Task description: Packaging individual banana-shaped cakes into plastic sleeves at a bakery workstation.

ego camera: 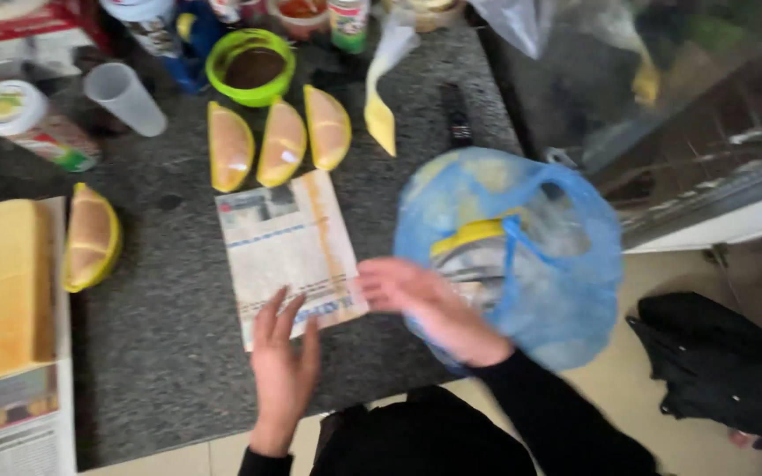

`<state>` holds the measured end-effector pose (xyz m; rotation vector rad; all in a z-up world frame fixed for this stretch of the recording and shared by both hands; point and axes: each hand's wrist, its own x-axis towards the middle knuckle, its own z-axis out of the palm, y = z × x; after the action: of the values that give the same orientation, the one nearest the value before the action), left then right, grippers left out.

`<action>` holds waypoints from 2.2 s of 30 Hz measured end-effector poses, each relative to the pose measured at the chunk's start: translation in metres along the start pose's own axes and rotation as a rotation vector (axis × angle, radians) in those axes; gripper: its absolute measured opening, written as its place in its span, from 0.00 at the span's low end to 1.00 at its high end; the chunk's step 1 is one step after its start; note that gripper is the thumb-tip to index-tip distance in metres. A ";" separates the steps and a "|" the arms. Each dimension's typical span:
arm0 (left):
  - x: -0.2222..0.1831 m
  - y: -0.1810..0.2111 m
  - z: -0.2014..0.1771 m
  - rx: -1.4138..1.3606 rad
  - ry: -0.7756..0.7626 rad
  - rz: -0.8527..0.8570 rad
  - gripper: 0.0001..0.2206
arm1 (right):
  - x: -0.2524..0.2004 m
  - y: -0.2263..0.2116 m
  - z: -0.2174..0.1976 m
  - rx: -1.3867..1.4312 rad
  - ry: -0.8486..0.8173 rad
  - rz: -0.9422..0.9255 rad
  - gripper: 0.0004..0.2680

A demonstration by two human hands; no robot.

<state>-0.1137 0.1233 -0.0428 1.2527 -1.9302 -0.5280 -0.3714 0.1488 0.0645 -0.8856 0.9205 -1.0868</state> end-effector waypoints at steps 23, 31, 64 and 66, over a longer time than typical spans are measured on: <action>0.115 0.077 0.277 0.618 -0.904 0.507 0.08 | -0.131 0.066 -0.184 -1.725 0.450 -0.266 0.09; 0.120 0.068 0.275 0.744 -0.920 0.599 0.07 | -0.131 0.063 -0.177 -1.621 0.391 -0.268 0.11; 0.060 0.232 0.040 -0.430 -0.350 0.120 0.10 | -0.092 -0.046 -0.097 -0.049 0.076 -0.119 0.33; 0.062 0.236 0.036 -0.520 -0.335 0.061 0.08 | -0.087 -0.032 -0.104 0.028 0.048 -0.187 0.31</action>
<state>-0.2940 0.1671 0.1201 0.8034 -1.9107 -1.1798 -0.4954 0.2116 0.0710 -0.9395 0.8731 -1.2830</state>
